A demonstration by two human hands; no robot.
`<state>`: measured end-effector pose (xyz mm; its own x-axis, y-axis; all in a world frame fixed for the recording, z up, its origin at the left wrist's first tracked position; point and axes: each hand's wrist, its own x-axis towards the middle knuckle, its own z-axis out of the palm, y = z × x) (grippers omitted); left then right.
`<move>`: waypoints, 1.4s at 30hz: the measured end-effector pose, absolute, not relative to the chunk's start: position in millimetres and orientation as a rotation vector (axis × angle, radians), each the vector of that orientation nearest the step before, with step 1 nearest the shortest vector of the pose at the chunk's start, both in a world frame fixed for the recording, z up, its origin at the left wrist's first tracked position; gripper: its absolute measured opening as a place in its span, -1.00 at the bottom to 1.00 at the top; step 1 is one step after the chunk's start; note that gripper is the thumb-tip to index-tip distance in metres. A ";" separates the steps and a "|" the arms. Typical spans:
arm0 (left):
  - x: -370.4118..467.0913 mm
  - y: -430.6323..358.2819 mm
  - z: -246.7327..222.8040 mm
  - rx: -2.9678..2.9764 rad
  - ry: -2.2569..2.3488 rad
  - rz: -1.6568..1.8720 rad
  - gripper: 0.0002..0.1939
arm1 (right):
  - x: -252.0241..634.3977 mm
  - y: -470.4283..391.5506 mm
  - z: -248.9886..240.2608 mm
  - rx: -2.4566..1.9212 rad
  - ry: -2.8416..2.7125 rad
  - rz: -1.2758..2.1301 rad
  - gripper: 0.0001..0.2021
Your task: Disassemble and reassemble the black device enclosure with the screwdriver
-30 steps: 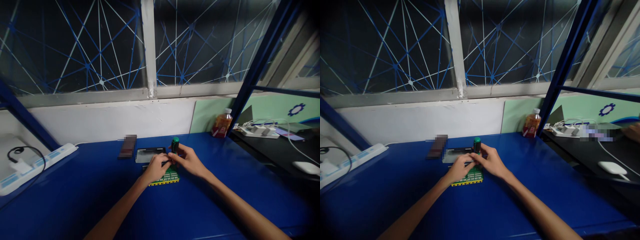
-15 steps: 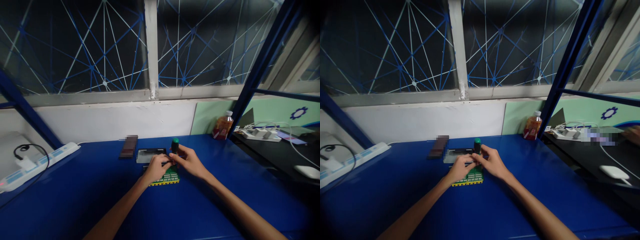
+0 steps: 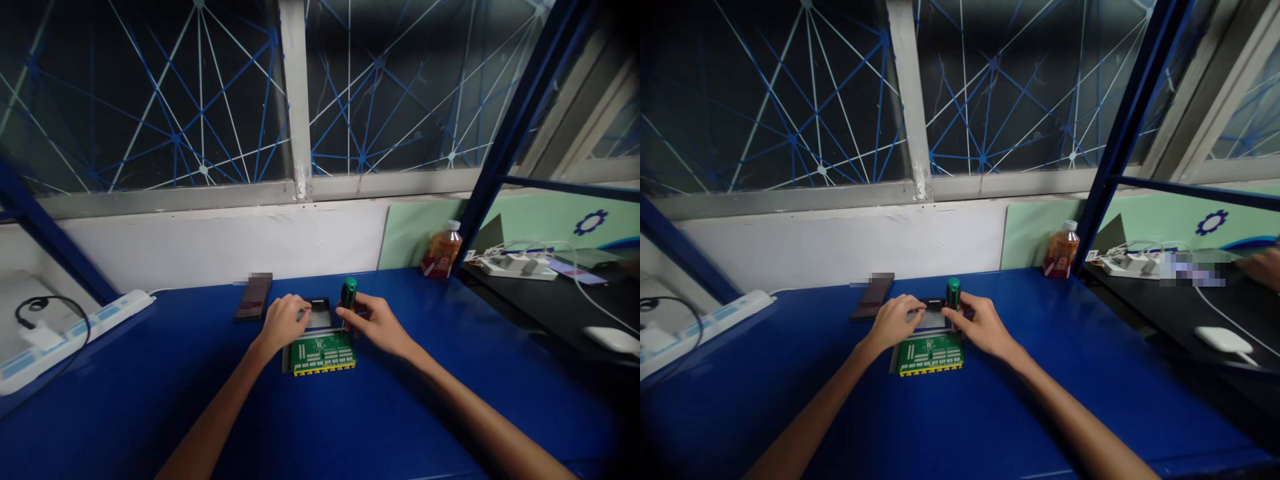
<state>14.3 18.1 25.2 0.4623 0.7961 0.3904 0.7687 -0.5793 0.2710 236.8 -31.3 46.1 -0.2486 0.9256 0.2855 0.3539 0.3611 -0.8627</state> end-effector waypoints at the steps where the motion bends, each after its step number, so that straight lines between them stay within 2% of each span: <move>1: 9.7 21.9 22.4 2.639 1.420 0.729 -0.79 | 236.8 -31.5 46.3 -1.129 -1.786 0.866 -0.67; 6: 3.6 30.4 11.9 2.665 1.377 0.662 -0.74 | 236.2 -33.7 50.4 -1.138 -1.781 0.876 -0.70; 18: 24.1 29.4 5.1 2.573 1.308 0.443 -0.40 | 236.8 -34.1 52.4 -1.133 -1.816 0.854 -0.72; 24: 26.6 31.3 11.4 2.506 1.310 0.537 -0.47 | 237.1 -34.1 53.0 -1.139 -1.815 0.857 -0.70; 29: 26.4 12.8 33.3 2.447 1.091 0.858 -0.71 | 237.4 -33.3 51.0 -1.111 -1.766 0.915 -0.68; 34: 35.4 -12.2 46.9 2.331 0.794 0.783 -0.74 | 237.8 -32.6 47.8 -1.072 -1.748 0.921 -0.65; 36: 37.1 -17.1 45.9 2.364 0.778 0.688 -0.67 | 237.8 -32.8 47.4 -1.071 -1.764 0.905 -0.65; 40: 35.3 -18.8 37.2 2.531 0.867 0.425 -0.24 | 237.9 -33.7 48.6 -1.083 -1.783 0.867 -0.66; 42: 34.4 -18.2 33.0 2.591 0.913 0.373 -0.17 | 238.0 -33.7 49.3 -1.092 -1.784 0.854 -0.66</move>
<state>34.4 -18.2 33.0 0.7554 0.6434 0.1244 0.5463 -0.7231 0.4226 238.0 -33.7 49.3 -0.2530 0.9161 0.3111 0.3322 0.3843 -0.8614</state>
